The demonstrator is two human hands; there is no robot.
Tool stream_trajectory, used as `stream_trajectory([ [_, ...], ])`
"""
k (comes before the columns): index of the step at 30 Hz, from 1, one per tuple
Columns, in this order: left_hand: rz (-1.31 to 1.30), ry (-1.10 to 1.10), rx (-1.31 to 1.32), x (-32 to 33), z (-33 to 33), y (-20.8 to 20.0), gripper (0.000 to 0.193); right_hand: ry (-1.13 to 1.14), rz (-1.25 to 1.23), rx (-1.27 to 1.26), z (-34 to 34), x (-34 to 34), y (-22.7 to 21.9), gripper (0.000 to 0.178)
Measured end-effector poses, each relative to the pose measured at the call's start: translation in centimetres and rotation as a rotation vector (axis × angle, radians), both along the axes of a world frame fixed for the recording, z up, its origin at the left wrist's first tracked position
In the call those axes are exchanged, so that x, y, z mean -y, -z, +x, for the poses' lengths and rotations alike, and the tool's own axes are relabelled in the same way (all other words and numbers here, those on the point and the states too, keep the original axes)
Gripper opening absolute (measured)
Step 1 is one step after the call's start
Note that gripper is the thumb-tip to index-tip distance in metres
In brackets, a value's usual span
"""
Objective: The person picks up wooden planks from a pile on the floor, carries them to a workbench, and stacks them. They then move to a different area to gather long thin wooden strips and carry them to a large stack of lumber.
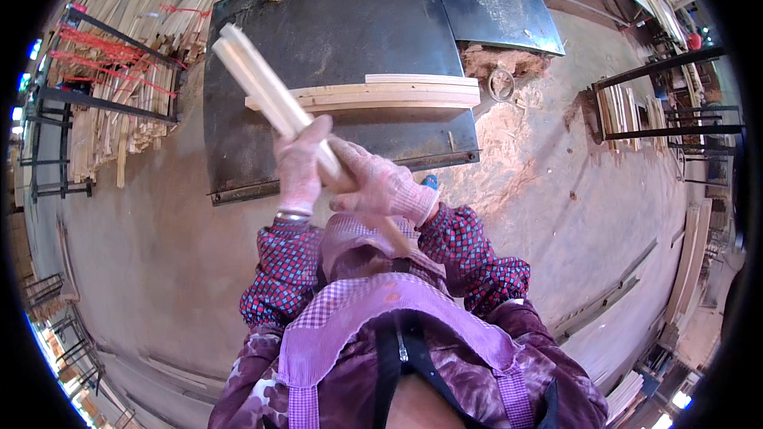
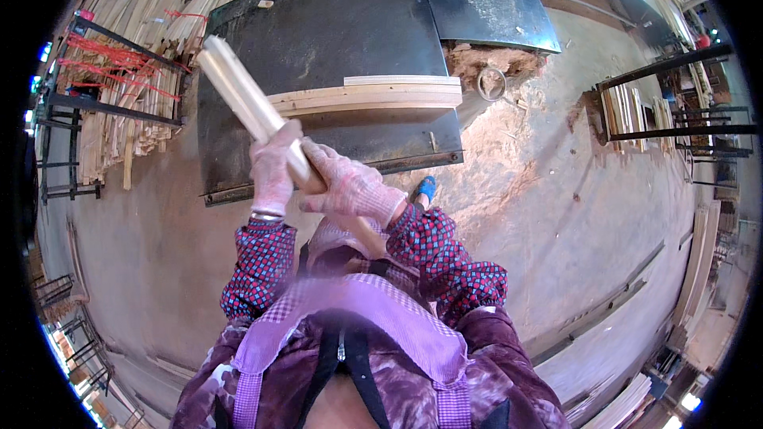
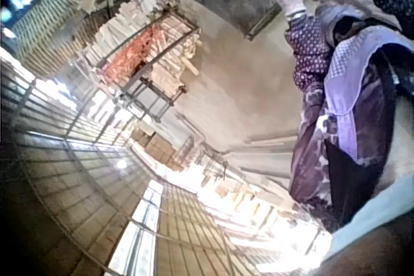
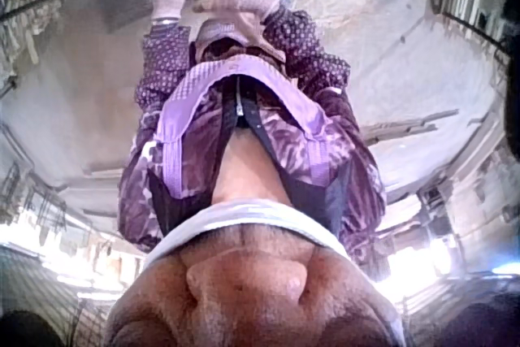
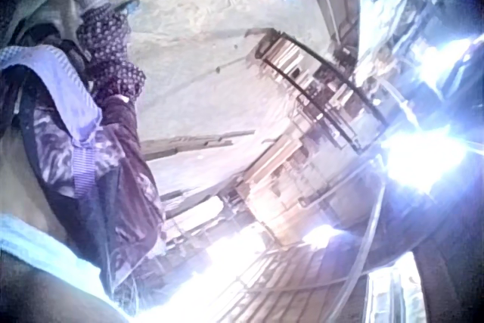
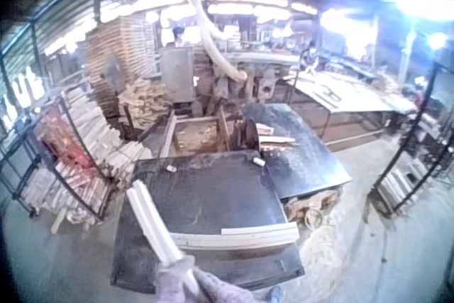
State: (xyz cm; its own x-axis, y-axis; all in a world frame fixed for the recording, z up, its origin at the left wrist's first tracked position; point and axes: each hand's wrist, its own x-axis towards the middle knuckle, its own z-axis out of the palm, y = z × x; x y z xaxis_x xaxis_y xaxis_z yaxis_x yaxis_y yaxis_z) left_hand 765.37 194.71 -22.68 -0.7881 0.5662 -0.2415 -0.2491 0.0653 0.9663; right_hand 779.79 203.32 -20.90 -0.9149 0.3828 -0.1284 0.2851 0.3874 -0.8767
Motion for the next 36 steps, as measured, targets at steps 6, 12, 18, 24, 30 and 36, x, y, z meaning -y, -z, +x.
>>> stream_trajectory([
  [6,0.136,-0.314,0.281,3.4,-3.2,-0.1,0.036,0.381,0.799,0.167,-1.9,-5.7,4.3,0.048],
  [12,0.178,-0.378,0.225,7.7,-5.8,0.2,0.026,0.097,0.941,0.402,-0.3,-5.8,7.4,0.031],
  [18,0.117,-0.442,0.246,9.8,-6.3,0.9,0.023,0.178,0.839,0.406,0.3,-3.9,6.6,0.035],
  [24,0.044,-0.291,0.2,9.7,-6.0,0.9,0.04,0.189,0.817,0.514,-3.1,-5.4,7.4,0.046],
  [30,0.13,-0.231,0.219,8.1,-6.8,-0.2,0.046,-0.123,0.798,0.607,-4.6,-5.8,5.5,0.037],
  [36,0.072,0.008,0.195,10.1,-9.5,-2.7,0.062,0.077,0.791,0.296,0.4,-1.7,2.3,0.054],
])
